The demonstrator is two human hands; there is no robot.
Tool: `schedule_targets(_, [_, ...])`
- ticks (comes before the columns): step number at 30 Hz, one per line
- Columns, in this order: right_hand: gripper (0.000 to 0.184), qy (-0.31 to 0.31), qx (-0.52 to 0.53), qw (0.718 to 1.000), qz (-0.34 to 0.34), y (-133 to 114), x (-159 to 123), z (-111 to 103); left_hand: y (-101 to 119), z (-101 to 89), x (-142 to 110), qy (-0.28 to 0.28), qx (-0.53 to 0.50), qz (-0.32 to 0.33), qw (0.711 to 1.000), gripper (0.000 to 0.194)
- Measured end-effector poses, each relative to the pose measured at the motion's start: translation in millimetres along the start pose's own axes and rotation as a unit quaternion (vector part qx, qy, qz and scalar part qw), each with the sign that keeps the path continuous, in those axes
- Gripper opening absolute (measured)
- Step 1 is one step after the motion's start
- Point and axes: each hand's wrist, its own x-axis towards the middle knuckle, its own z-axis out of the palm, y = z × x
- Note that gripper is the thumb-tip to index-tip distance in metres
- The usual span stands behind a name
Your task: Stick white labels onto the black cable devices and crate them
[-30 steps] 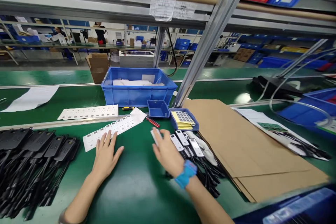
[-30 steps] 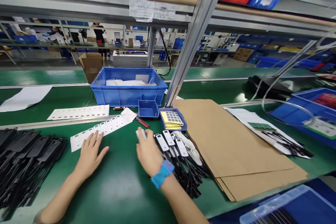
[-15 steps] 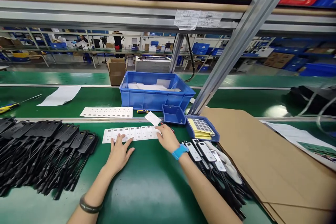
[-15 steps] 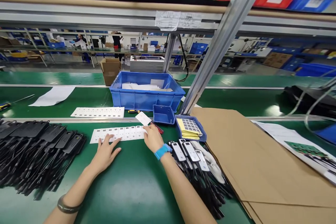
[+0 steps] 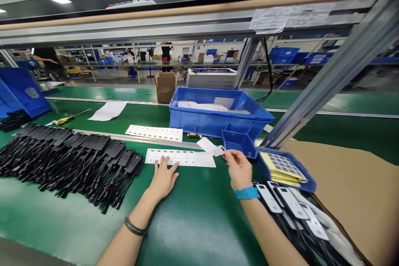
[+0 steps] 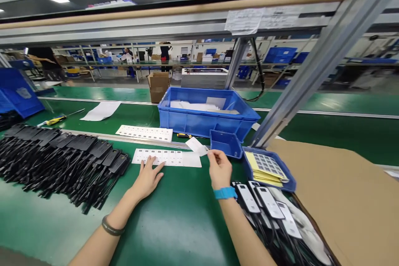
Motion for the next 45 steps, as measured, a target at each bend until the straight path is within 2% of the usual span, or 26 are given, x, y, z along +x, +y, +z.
schedule_targets(2, [0.036, 0.013, 0.035, 0.999, 0.023, -6, -10, -7, -5, -12.2, -1, 0.028, 0.036, -0.054, 0.997, 0.046])
schedule_targets(4, [0.035, -0.004, 0.065, 0.997, 0.041, -13, -24, -13, -14, -29.8, -5, 0.068, 0.079, -0.133, 0.986, 0.049])
schedule_targets(8, [0.030, -0.039, 0.079, 0.995, 0.057, -20, -53, -16, -41, -65.0, -17, 0.133, 0.157, -0.270, 0.941, 0.043])
schedule_targets(10, [0.029, -0.057, 0.074, 0.994, 0.062, -22, -62, -14, -53, -74.7, -22, 0.144, 0.182, -0.313, 0.921, 0.039])
schedule_targets(13, [0.026, -0.084, 0.078, 0.991, 0.066, -25, -67, -13, -64, -78.7, -26, 0.142, 0.204, -0.346, 0.905, 0.038])
schedule_targets(19, [0.021, -0.107, 0.097, 0.988, 0.058, -35, -71, -14, -66, -79.9, -25, 0.130, 0.218, -0.336, 0.907, 0.037])
schedule_targets(24, [0.019, -0.116, 0.110, 0.985, 0.065, -38, -73, -14, -55, -83.3, -21, 0.156, 0.231, -0.305, 0.911, 0.041])
schedule_targets(28, [0.019, -0.125, 0.118, 0.982, 0.072, -38, -74, -14, -58, -82.5, -25, 0.139, 0.240, -0.332, 0.902, 0.049])
schedule_targets(32, [0.019, -0.136, 0.122, 0.980, 0.077, -38, -76, -14, -66, -85.1, -27, 0.111, 0.168, -0.355, 0.913, 0.048])
schedule_targets(35, [0.019, -0.141, 0.131, 0.978, 0.078, -39, -77, -14, -59, -88.2, -23, 0.180, 0.110, -0.311, 0.927, 0.050])
schedule_targets(37, [0.018, -0.146, 0.144, 0.975, 0.080, -38, -77, -14, -48, -87.0, -20, 0.212, 0.009, -0.275, 0.938, 0.057])
schedule_targets(39, [0.019, -0.148, 0.171, 0.970, 0.091, -38, -77, -13, -32, -81.1, -16, 0.181, -0.150, -0.247, 0.940, 0.061])
schedule_targets(40, [0.020, -0.149, 0.188, 0.966, 0.100, -38, -76, -13, -23, -76.4, -15, 0.141, -0.244, -0.235, 0.930, 0.060])
schedule_targets(41, [0.021, -0.150, 0.206, 0.961, 0.112, -38, -76, -13, -13, -70.6, -14, 0.091, -0.343, -0.224, 0.908, 0.057])
schedule_targets(42, [0.022, -0.148, 0.223, 0.955, 0.125, -38, -76, -13, -3, -64.1, -13, 0.042, -0.440, -0.216, 0.871, 0.053])
schedule_targets(45, [0.024, -0.141, 0.269, 0.939, 0.161, -40, -75, -13, 25, -43.8, -13, -0.064, -0.668, -0.214, 0.709, 0.045])
